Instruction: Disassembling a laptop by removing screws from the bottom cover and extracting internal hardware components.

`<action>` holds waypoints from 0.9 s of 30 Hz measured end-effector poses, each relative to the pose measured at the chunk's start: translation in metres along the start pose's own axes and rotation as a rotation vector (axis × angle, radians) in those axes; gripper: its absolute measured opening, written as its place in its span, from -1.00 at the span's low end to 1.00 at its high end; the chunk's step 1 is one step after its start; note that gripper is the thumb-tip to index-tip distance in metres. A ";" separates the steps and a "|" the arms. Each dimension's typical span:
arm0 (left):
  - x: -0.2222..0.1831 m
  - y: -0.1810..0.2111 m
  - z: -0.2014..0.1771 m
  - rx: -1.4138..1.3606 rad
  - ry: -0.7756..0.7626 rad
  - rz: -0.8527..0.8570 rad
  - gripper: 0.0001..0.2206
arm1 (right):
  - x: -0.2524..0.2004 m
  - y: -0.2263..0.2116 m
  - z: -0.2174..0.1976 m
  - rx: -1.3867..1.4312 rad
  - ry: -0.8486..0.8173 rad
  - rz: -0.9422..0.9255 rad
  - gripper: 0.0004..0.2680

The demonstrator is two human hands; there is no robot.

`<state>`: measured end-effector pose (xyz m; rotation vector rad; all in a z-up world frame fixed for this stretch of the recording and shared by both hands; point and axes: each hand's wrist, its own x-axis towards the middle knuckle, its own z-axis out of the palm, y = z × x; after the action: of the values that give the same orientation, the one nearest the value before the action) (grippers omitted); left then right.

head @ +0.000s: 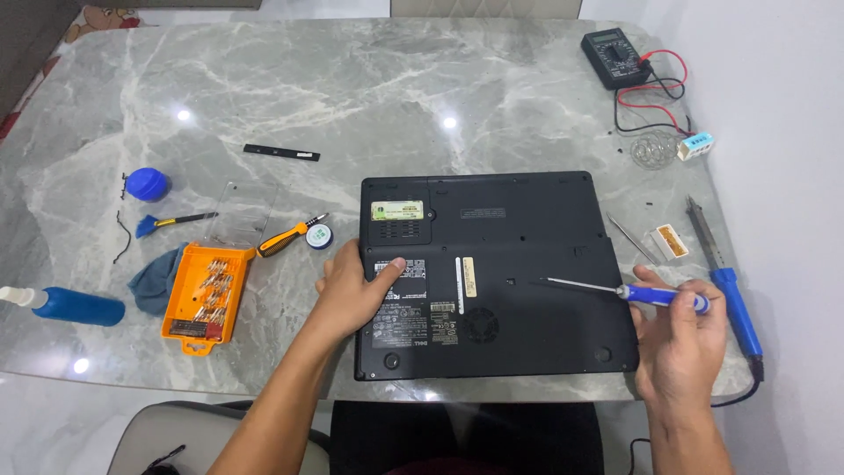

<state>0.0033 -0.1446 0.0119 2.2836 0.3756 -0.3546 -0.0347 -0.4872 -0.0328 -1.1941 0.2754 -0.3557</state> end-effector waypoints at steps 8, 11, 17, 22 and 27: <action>-0.002 -0.012 0.009 0.029 0.053 -0.008 -0.36 | -0.002 -0.005 0.004 -0.040 0.037 0.024 -0.89; -0.003 -0.021 0.009 0.067 0.110 0.066 -0.47 | -0.001 -0.004 0.001 -0.021 -0.011 -0.007 -0.87; -0.001 -0.022 0.007 0.065 0.082 0.073 -0.45 | -0.003 -0.010 0.012 -0.140 -0.012 -0.092 -0.87; -0.001 -0.012 0.009 -0.229 0.450 0.571 -0.68 | -0.005 -0.037 0.045 -0.390 -0.238 -0.393 -0.88; 0.006 0.004 0.013 -0.102 0.332 0.774 -0.76 | 0.015 -0.055 0.095 -0.458 -0.405 -0.578 -0.82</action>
<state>0.0084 -0.1558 0.0044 2.1912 -0.3324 0.4280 0.0090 -0.4304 0.0515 -1.7609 -0.3728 -0.5569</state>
